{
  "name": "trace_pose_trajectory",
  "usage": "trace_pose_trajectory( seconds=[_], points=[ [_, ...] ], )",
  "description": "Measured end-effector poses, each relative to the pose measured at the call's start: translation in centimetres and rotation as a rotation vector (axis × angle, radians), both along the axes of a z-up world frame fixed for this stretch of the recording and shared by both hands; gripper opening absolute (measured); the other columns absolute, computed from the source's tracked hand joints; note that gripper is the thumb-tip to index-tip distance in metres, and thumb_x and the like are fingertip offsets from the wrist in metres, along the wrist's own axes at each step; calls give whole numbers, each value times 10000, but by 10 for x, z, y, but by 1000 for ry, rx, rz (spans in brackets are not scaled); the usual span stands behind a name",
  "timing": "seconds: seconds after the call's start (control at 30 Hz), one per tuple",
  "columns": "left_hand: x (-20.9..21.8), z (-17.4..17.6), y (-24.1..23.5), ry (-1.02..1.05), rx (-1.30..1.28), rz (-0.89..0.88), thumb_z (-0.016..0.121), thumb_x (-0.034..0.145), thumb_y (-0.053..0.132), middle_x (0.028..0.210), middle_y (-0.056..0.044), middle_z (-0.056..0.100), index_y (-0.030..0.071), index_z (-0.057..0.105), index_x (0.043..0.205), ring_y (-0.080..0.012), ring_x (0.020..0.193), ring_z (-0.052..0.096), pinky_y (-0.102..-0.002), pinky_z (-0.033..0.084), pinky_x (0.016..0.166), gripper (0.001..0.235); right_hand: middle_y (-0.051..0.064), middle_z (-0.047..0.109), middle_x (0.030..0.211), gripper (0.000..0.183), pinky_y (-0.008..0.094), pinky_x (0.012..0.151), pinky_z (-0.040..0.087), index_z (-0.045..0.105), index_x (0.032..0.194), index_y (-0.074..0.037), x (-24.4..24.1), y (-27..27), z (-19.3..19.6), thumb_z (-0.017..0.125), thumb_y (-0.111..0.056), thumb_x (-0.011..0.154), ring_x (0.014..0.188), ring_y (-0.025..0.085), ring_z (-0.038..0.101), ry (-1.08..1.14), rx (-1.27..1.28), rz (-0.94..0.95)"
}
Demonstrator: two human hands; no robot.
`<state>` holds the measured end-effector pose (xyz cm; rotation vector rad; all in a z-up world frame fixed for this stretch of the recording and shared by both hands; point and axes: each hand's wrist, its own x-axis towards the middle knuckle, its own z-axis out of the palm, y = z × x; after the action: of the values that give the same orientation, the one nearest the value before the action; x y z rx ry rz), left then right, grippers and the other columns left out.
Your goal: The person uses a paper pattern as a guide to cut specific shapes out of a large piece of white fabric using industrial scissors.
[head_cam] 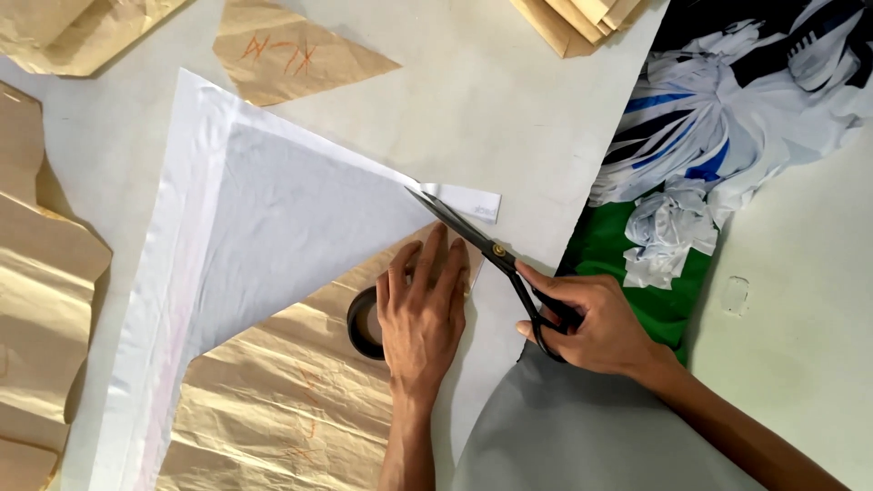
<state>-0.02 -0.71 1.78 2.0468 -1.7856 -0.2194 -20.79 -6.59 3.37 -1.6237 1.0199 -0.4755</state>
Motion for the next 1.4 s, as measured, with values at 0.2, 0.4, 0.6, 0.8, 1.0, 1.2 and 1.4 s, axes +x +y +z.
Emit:
trace_pose_trajectory(
  seconds=[0.2, 0.4, 0.6, 0.8, 1.0, 1.2, 1.4],
  points=[
    [0, 3, -1, 15, -5, 1, 649, 988, 211, 1376, -33, 661, 196, 731, 1218, -283, 1238, 579, -384, 488, 900, 245, 132, 692, 540, 581, 252, 363, 431, 671, 1337, -88, 2, -11, 1, 815, -44, 776, 419, 154, 622, 12, 21, 38],
    [-1, 4, -1, 24, -9, 0, 634, 996, 208, 1372, -47, 663, 189, 732, 1210, -301, 1224, 585, -390, 491, 892, 237, 147, 703, 545, 559, 256, 384, 445, 697, 1308, -79, -5, -10, -7, 832, -45, 767, 449, 125, 607, -9, 125, 10],
    [-2, 5, -2, 51, -9, 1, 634, 992, 216, 1367, -56, 664, 183, 741, 1197, -316, 1233, 582, -407, 484, 898, 233, 89, 682, 529, 647, 226, 410, 494, 693, 1333, -139, -10, -17, -17, 886, -78, 718, 446, 103, 608, -27, 222, 5],
    [-1, 2, -2, 18, -3, 6, 675, 954, 217, 1341, -43, 678, 189, 754, 1184, -305, 1234, 580, -396, 478, 916, 245, 114, 723, 611, 651, 240, 461, 522, 662, 1374, -135, -8, -32, -9, 852, -35, 759, 526, 109, 631, 2, 258, -4],
    [-13, 0, -3, -50, -45, 80, 684, 915, 134, 1277, -60, 701, 162, 760, 1113, -307, 1193, 609, -468, 406, 979, 214, 105, 743, 762, 636, 220, 526, 558, 649, 1404, -124, -42, -61, -44, 817, -6, 802, 626, 85, 634, 85, 220, -98],
    [-39, 3, -16, 64, -225, 287, 526, 658, -192, 1239, -156, 638, 23, 609, 1010, -343, 1144, 624, -462, 411, 914, 421, -57, 469, 841, 711, 271, 428, 248, 564, 1486, -31, -53, -115, 2, 732, 3, 797, 600, 88, 291, 112, 213, 2],
    [-52, -14, -33, 122, -244, 559, 550, 871, -118, 1232, -89, 689, 74, 701, 1068, -265, 973, 721, -531, 327, 1072, 314, 71, 561, 741, 795, 331, 883, 512, 516, 1540, 19, -61, -176, 12, 726, 95, 777, 735, 141, 439, 148, 350, 302]
  ],
)
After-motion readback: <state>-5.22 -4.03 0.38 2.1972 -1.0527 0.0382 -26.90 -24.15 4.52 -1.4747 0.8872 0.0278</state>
